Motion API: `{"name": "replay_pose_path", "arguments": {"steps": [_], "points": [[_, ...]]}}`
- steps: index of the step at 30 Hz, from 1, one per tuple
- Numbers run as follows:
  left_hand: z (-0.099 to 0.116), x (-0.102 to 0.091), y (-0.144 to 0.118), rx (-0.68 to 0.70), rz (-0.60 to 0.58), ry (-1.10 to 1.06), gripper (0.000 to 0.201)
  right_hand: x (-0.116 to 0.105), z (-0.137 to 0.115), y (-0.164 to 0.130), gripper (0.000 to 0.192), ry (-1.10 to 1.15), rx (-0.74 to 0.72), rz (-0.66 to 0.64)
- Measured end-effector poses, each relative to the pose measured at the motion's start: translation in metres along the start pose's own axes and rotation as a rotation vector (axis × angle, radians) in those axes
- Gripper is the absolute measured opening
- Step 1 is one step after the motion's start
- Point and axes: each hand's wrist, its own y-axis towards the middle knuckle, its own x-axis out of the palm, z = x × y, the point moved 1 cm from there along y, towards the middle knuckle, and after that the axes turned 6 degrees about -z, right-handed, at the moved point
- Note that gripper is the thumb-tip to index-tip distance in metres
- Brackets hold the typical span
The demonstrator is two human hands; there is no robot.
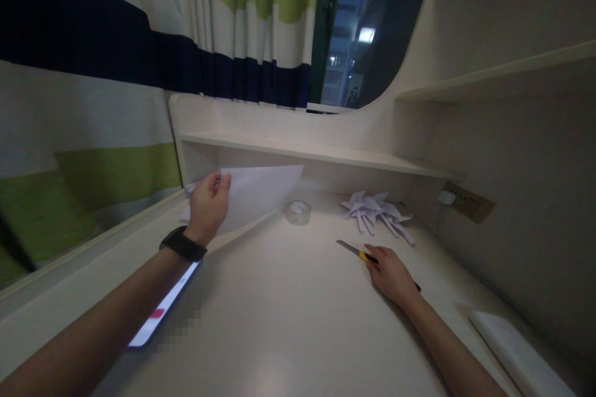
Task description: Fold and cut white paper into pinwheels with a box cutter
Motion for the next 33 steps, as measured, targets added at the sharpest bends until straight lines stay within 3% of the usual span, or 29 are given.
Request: {"name": "replay_pose_path", "arguments": {"steps": [5, 7, 9, 12, 14, 16, 19, 23, 29, 33], "points": [[0.025, -0.003, -0.05, -0.009, 0.046, -0.168, 0.034, -0.008, -0.025, 0.002, 0.035, 0.284, 0.053, 0.17], [0.033, -0.002, -0.078, 0.055, 0.019, -0.111, 0.028, -0.013, -0.048, 0.006, 0.036, 0.595, 0.141, 0.104], [0.04, 0.003, -0.108, 0.221, -0.131, -0.057, 0.022, -0.017, -0.075, 0.012, 0.048, 1.031, 0.252, -0.054], [0.049, 0.014, -0.15, 0.7, -0.365, -0.038, 0.02, -0.02, -0.11, 0.022, 0.067, 1.54, 0.405, -0.315], [0.052, 0.02, -0.171, 0.859, -0.418, -0.022, 0.023, -0.021, -0.122, 0.027, 0.065, 1.549, 0.409, -0.366], [0.055, 0.024, -0.186, 0.976, -0.409, -0.019, 0.024, -0.019, -0.126, 0.03, 0.05, 1.416, 0.401, -0.322], [0.055, 0.028, -0.198, 1.038, -0.455, -0.007, 0.02, -0.018, -0.123, 0.033, 0.03, 1.279, 0.404, -0.266], [0.041, 0.034, -0.19, 0.839, -0.611, 0.062, 0.047, -0.031, -0.117, 0.038, 0.022, 1.216, 0.353, -0.236], [0.015, 0.038, -0.116, 0.17, -0.445, 0.003, 0.06, -0.067, -0.104, 0.043, 0.031, 1.258, 0.197, -0.124], [0.011, 0.037, -0.079, -0.101, -0.669, -0.356, 0.046, -0.066, -0.097, 0.037, 0.04, 1.338, 0.171, -0.054]]}}
